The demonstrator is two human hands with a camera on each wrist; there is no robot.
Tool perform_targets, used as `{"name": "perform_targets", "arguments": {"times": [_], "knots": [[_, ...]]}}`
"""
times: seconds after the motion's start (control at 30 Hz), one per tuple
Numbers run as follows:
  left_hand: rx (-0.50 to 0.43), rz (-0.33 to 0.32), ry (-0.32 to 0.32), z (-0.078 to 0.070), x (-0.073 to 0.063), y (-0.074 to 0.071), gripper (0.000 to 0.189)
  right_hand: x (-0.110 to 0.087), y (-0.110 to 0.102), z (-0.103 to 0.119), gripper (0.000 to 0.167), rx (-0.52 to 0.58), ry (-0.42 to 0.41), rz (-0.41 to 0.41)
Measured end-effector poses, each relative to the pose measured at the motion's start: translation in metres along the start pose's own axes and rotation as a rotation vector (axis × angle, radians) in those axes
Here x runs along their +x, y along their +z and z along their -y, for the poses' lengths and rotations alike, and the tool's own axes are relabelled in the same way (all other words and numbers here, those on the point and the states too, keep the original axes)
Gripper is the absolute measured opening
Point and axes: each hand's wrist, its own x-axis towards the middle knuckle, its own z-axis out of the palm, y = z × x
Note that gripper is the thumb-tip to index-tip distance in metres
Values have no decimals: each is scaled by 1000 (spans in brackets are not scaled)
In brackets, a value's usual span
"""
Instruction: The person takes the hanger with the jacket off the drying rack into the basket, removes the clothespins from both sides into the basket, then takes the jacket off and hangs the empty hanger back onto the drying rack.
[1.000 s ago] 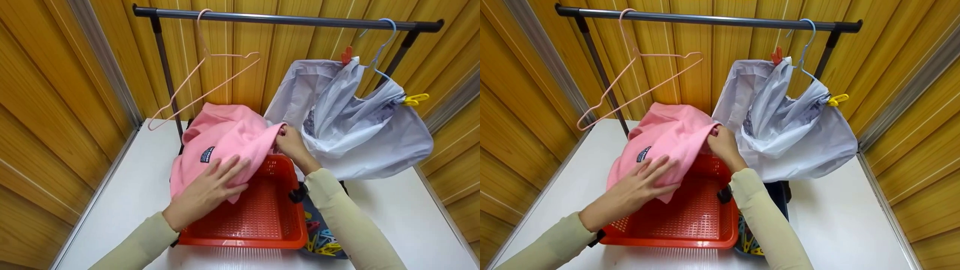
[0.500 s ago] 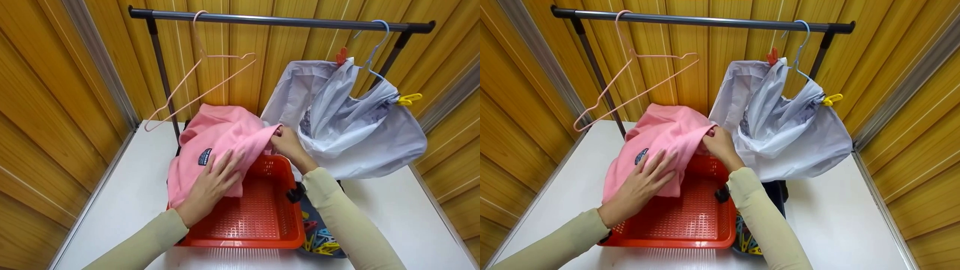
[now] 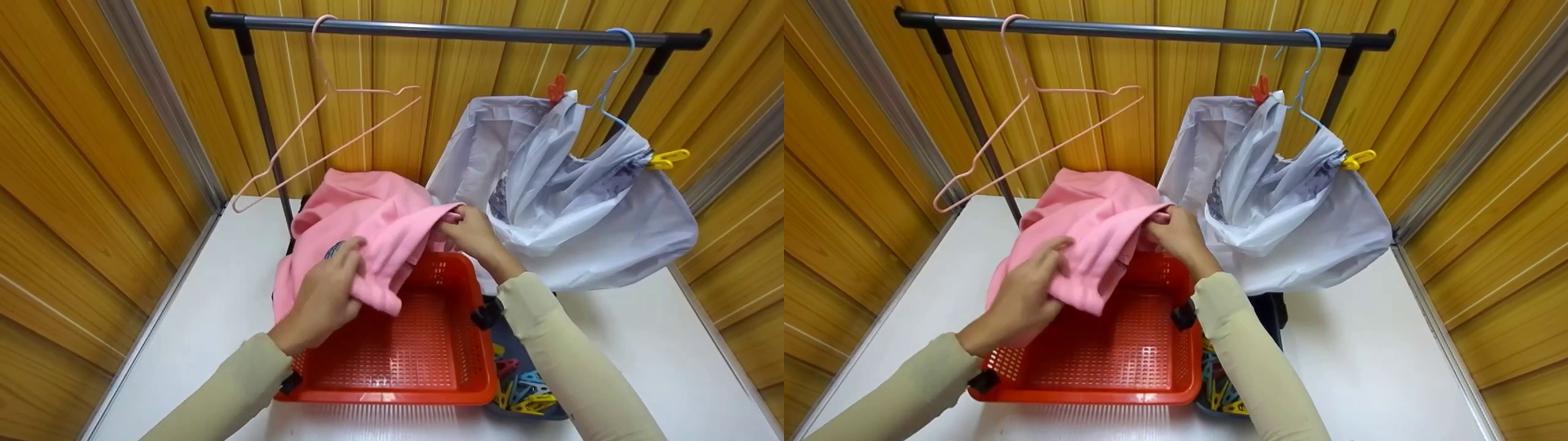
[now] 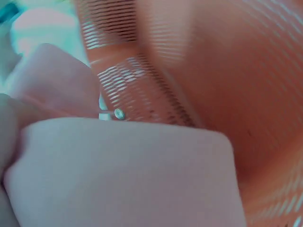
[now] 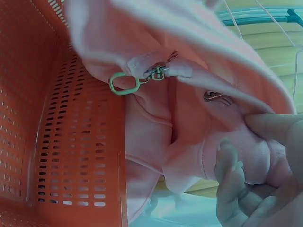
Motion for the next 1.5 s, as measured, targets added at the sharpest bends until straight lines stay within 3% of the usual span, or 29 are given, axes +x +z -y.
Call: {"name": "perform_targets", "arguments": {"times": [0.1, 0.17, 0.27, 0.4, 0.53, 0.67, 0.77, 0.87, 1.03, 1.23, 1.37, 1.5], "knots": [[-285, -75, -167, 8, 4, -15, 37, 0, -2, -3, 20, 24, -32, 22], [-411, -115, -228, 15, 7, -23, 36, -1, -3, -6, 23, 35, -71, 40], [-481, -158, -258, 26, 12, -31, 37, -2, -3, -10, 18, 15, -193, 32], [-554, -243, -281, 34, 18, -37, 32, -4, -3, -16, 17, -5, -380, -72], [-570, -338, -405, 33, 25, -44, 25, -10, -2, -13, 31, 64, -432, -163], [-553, -364, -574, 31, 30, -48, 26, -10, 1, -13, 33, 118, -374, -234], [-543, -371, -632, 32, 32, -48, 25, -5, 2, -16, 27, 160, -278, -235], [-531, -390, -669, 31, 35, -45, 23, -4, 5, -12, 16, 211, -164, -165], [-534, -441, -730, 22, 44, -37, 20, -3, 18, -1, 32, 300, -5, -44], [-577, -532, -698, 7, 56, -23, 13, -4, 38, 14, 21, 536, 118, 9], [-547, -563, -633, -5, 60, -11, 11, -6, 48, 24, 27, 643, 112, 47], [-473, -564, -550, -17, 64, 2, 12, -10, 54, 31, 30, 682, 100, 78]]}}
